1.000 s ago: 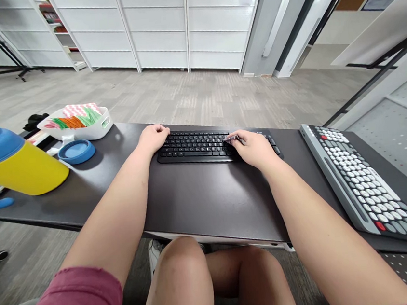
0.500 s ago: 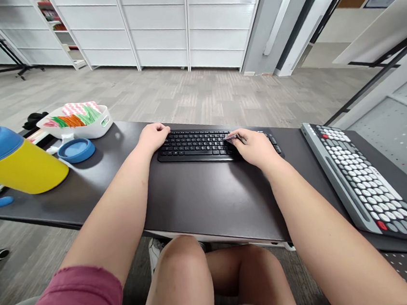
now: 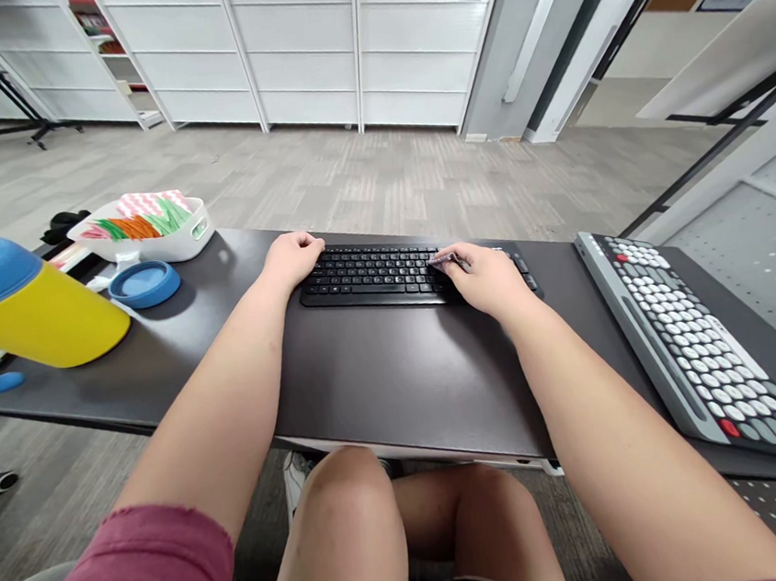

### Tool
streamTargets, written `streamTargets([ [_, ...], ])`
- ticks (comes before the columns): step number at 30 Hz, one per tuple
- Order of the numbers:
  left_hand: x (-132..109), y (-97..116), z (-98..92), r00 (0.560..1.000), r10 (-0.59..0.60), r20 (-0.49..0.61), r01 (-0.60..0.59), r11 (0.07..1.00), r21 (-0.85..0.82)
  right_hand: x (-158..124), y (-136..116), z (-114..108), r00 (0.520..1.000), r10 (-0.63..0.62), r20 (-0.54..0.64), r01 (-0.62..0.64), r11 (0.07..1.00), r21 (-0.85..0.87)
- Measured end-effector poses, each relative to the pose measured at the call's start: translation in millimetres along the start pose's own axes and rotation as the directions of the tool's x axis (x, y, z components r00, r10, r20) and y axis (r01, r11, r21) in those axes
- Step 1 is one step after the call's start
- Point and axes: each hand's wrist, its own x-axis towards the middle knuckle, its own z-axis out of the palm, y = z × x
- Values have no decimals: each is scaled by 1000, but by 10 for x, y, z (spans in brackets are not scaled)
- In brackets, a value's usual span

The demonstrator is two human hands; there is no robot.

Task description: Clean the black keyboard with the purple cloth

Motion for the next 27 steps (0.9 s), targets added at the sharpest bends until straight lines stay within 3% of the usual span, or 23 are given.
streamTargets([
  [27, 39, -28, 7, 1000, 12, 1, -12, 1000, 3, -5, -9, -6, 1000, -9, -5, 9, 1000, 19],
])
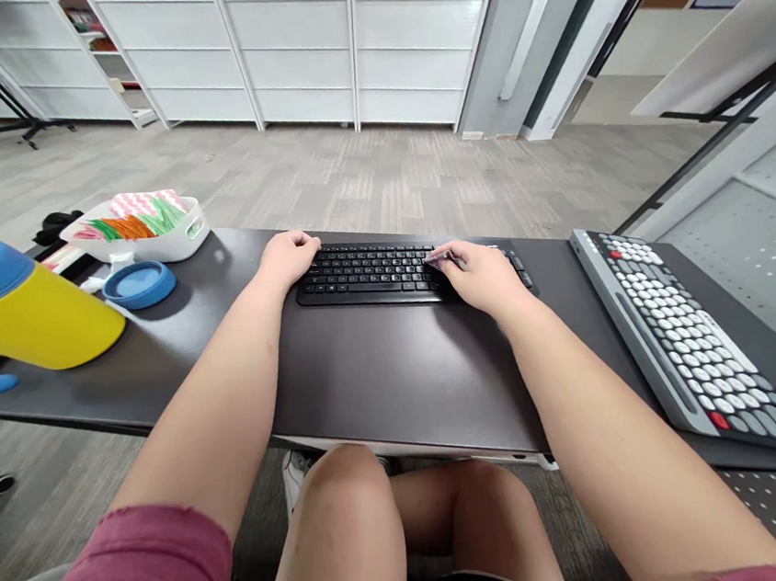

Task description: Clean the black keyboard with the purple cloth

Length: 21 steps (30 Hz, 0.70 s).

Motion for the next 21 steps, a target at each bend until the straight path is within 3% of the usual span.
streamTargets([
  [21, -12, 6, 0, 1000, -1, -2, 1, 1000, -18, 14, 7, -8, 999, -15, 33, 17, 998, -58],
])
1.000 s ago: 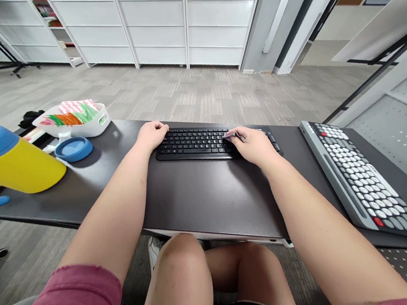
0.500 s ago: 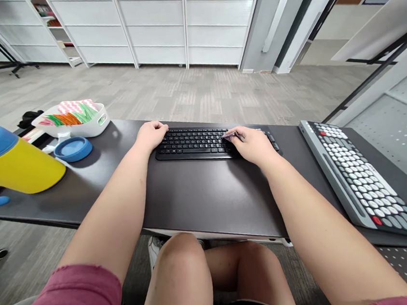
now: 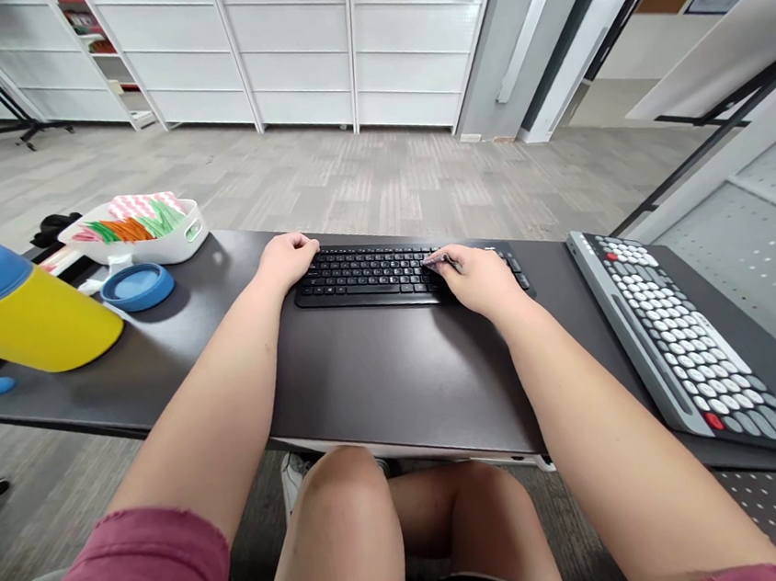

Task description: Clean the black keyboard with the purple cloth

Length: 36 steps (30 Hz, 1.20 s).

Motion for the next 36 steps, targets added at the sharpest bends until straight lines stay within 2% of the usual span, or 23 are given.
streamTargets([
  [8, 1, -12, 9, 1000, -8, -11, 8, 1000, -10, -21, -46, -49, 998, 3, 67, 1, 999, -52],
  [18, -5, 3, -7, 1000, -4, 1, 4, 1000, -5, -44, -103, -146, 989, -64, 133, 64, 998, 6],
  [25, 1, -1, 3, 1000, -14, -8, 13, 1000, -20, -65, -123, -78, 1000, -29, 2, 29, 998, 54],
  [30, -1, 8, -1, 1000, -11, 3, 11, 1000, 0, -64, -117, -83, 991, 69, -112, -73, 997, -40],
  [36, -1, 9, -2, 1000, -12, 4, 12, 1000, 19, -47, -102, -87, 984, 145, -103, -162, 970, -180],
])
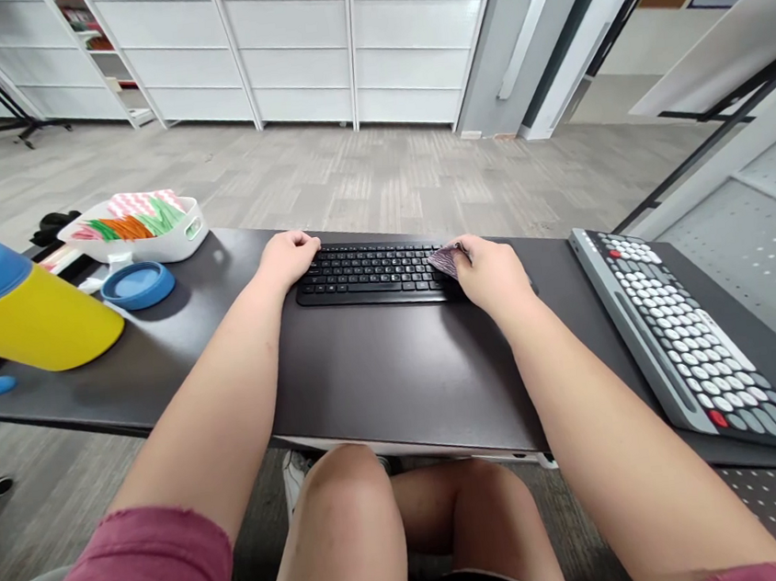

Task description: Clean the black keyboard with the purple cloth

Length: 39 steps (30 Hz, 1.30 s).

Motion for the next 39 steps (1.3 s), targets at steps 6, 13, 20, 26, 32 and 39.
streamTargets([
  [6, 5, -18, 10, 1000, 12, -7, -12, 1000, -5, 21, 23, 51, 989, -120, 86, 122, 992, -24],
  [13, 10, -14, 9, 1000, 13, -10, -13, 1000, -6, -2, -13, 26, 992, -119, 45, 116, 991, 62],
  [20, 5, -18, 20, 1000, 12, -14, -13, 1000, -22, 32, 96, -125, 964, 65, -259, -55, 998, 44],
  [26, 16, -28, 32, 1000, 18, -18, -18, 1000, -26, 23, 34, -3, 999, -33, 41, 36, 996, -82],
  [32, 2, -9, 18, 1000, 18, -8, -18, 1000, -9, -20, -33, 15, 984, -112, 141, 116, 993, -21],
  [39, -34, 35, -4, 1000, 5, -5, -5, 1000, -1, -14, -33, -6, 983, -117, 141, 113, 993, 35],
])
